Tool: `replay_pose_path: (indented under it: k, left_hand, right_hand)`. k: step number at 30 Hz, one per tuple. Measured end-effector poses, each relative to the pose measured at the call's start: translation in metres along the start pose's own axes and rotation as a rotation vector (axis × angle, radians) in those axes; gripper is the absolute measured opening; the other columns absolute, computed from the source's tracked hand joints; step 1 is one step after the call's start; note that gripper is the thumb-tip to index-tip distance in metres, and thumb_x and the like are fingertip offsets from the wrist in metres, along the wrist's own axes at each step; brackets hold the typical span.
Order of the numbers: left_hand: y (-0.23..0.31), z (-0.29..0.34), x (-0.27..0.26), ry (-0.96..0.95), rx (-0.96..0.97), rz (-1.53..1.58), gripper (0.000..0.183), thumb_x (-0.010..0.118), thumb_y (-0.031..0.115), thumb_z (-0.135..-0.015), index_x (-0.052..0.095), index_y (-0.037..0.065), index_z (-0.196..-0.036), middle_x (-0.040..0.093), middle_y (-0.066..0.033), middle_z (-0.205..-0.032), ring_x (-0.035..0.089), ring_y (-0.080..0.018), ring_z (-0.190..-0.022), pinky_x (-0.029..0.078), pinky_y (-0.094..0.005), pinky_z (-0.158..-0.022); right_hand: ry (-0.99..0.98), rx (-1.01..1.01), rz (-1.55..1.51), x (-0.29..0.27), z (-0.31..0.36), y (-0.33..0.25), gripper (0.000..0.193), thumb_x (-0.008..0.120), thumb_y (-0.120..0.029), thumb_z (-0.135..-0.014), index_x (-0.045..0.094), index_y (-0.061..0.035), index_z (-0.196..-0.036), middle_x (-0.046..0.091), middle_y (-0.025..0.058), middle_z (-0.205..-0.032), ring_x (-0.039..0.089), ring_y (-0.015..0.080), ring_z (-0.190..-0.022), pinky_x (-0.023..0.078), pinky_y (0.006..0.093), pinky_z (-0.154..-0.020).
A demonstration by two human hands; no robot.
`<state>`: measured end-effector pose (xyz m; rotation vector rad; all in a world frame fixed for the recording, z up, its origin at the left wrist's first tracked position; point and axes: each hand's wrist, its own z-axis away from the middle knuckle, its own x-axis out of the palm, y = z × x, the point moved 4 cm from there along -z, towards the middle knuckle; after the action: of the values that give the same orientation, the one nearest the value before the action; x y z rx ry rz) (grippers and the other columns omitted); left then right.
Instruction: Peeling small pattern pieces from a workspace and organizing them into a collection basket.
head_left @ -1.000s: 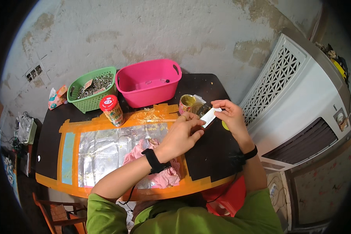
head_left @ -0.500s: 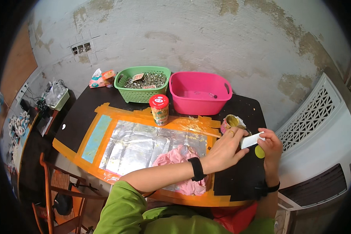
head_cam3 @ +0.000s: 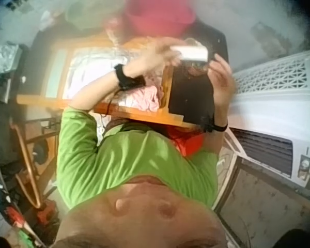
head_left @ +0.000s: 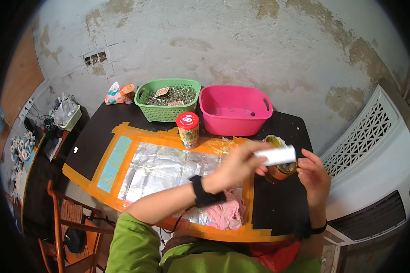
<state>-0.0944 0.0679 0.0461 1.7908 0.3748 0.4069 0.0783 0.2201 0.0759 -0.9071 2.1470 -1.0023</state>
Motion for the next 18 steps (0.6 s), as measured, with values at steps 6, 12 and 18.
replay_pose_path:
  k: [6,12,18]
  left_hand:
    - [0.028,-0.004,-0.190,0.502,0.082,-0.200,0.018,0.064,0.002,-0.093,0.055,0.000,-0.108,0.068,-0.0118,-0.092,0.071,-0.0166,-0.077,0.059,-0.0261,-0.062]
    - [0.008,-0.023,-0.318,0.860,0.045,-0.296,0.024,0.066,0.012,-0.093,0.055,-0.007,-0.104,0.065,-0.0153,-0.090,0.070,-0.0192,-0.068,0.060,-0.0281,-0.059]
    - [0.003,-0.016,-0.354,0.934,-0.150,-0.322,0.055,0.056,0.042,-0.098,0.055,-0.007,-0.122,0.065,-0.0148,-0.091,0.070,-0.0213,-0.062,0.058,-0.0300,-0.053]
  right_hand:
    - [0.137,0.041,0.094,-0.030,0.039,-0.007,0.015,0.060,0.008,-0.085,0.065,0.0013,-0.097,0.059,0.0170,-0.119,0.062,0.0212,-0.102,0.055,0.0311,-0.086]
    - [0.251,0.173,0.072,-0.042,0.079,-0.003,0.011,0.059,0.001,-0.088,0.066,0.0010,-0.096,0.062,0.0145,-0.113,0.062,0.0191,-0.096,0.053,0.0295,-0.079]
    - [0.204,0.222,0.168,-0.039,0.101,-0.015,0.010,0.062,0.005,-0.087,0.066,0.0015,-0.095,0.064,0.0139,-0.109,0.063,0.0174,-0.094,0.053,0.0279,-0.080]
